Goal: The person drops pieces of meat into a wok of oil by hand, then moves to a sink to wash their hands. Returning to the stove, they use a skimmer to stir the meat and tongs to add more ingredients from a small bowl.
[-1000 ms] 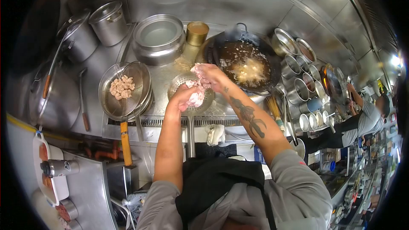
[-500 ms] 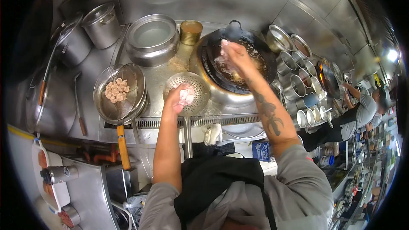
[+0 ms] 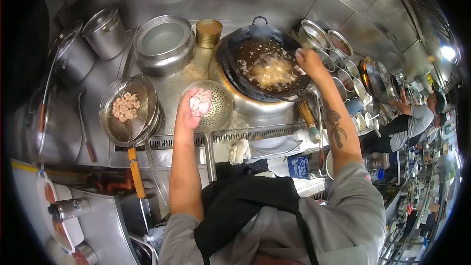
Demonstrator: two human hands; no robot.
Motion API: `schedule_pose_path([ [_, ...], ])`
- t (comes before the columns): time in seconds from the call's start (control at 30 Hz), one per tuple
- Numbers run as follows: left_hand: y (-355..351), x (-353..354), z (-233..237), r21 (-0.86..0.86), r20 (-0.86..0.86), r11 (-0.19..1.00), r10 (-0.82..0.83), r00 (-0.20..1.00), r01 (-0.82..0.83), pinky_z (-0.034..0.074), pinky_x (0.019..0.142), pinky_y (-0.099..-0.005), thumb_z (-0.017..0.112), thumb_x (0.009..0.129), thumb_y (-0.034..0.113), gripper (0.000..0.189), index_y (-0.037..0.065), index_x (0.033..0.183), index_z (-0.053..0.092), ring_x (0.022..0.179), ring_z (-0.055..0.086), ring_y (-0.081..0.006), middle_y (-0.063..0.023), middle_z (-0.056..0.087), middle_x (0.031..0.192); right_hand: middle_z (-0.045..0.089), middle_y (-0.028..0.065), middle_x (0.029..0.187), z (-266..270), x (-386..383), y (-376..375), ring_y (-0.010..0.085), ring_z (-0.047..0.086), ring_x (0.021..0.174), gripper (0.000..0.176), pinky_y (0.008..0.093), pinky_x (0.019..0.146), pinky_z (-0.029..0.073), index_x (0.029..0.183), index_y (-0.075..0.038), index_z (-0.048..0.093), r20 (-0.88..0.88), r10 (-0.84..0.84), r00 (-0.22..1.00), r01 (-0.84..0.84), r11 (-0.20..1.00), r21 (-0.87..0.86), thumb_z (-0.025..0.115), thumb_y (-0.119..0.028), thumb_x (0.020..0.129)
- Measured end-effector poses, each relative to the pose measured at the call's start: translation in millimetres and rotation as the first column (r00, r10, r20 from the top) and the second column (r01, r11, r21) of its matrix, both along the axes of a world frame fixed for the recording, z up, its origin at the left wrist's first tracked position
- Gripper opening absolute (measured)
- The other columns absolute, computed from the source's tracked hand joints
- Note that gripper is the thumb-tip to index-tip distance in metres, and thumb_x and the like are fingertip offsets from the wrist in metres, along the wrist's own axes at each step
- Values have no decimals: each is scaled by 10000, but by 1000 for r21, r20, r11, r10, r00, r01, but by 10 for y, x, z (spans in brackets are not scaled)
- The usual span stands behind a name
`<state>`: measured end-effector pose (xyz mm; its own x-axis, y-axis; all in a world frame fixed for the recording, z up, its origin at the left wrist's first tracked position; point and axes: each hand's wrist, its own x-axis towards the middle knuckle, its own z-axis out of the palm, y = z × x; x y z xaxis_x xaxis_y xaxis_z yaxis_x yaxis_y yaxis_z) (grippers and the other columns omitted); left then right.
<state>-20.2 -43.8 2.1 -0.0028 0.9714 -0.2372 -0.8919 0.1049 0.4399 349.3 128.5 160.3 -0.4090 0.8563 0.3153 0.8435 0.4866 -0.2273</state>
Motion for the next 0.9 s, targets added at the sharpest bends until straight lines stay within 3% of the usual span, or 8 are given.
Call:
schedule_pose_path([
  [0.33,-356,-506,335,-28,-91,991,128,988,-131,553,680,-368,548,857,211,200,42,959,577,797,648,-247,-126,654,917,654,102,1010,2515,-219,-1293,170,610,939,270,306,831,472,1082,-57,636,-21,-33,999,38,922,386,611,-215,864],
  [0.43,-516,-596,702,-17,-175,988,148,973,-153,546,611,-383,484,896,312,268,68,948,581,768,650,-244,-121,655,915,623,137,1081,3496,-148,-1416,195,615,973,257,308,848,502,1092,0,609,51,261,964,-254,845,471,585,-116,865],
  [0.57,-373,-506,674,-35,-218,984,163,962,-175,545,661,-388,466,906,359,338,59,1000,589,785,645,-251,-118,657,936,677,169,869,3179,-907,-1442,266,650,778,212,352,684,500,968,26,656,455,422,784,-617,607,501,633,-113,810],
  [0.6,-350,-425,700,-54,-223,985,146,964,-162,545,672,-385,447,915,357,353,51,1019,589,794,644,-252,-118,656,940,587,89,1172,2646,-807,-1227,173,549,1065,336,297,896,450,1211,-39,555,45,378,925,-381,914,141,545,-147,893],
  [0.67,-268,-250,697,-29,-196,993,107,975,-115,546,666,-377,427,928,358,372,45,1052,584,796,643,-251,-121,653,954,618,83,1054,1822,-1421,-1356,173,590,964,317,297,785,494,1152,-33,568,76,545,835,-544,838,-37,601,-38,837],
  [0.7,-203,-187,599,11,-171,997,82,982,-82,546,650,-372,425,931,361,374,48,1067,579,791,644,-249,-123,651,965,620,117,1040,1424,-1606,-1344,186,608,893,315,302,754,504,1139,-20,567,-186,413,891,-453,806,-381,623,-35,829],
  [0.77,-83,-82,457,64,-152,997,39,988,-30,545,635,-361,406,940,338,368,55,1119,559,785,642,-240,-124,648,956,612,125,999,600,-1824,-1184,206,597,847,401,308,716,495,1167,-18,550,-146,667,731,-682,717,-142,679,-154,812],
  [0.9,28,77,479,-15,-232,997,66,971,-71,536,609,-334,390,938,272,361,81,1217,516,761,633,-213,-116,634,916,521,122,893,-66,-2074,-1331,222,535,791,446,355,680,466,1138,-12,562,-242,694,678,-735,644,-211,712,-209,767],
])
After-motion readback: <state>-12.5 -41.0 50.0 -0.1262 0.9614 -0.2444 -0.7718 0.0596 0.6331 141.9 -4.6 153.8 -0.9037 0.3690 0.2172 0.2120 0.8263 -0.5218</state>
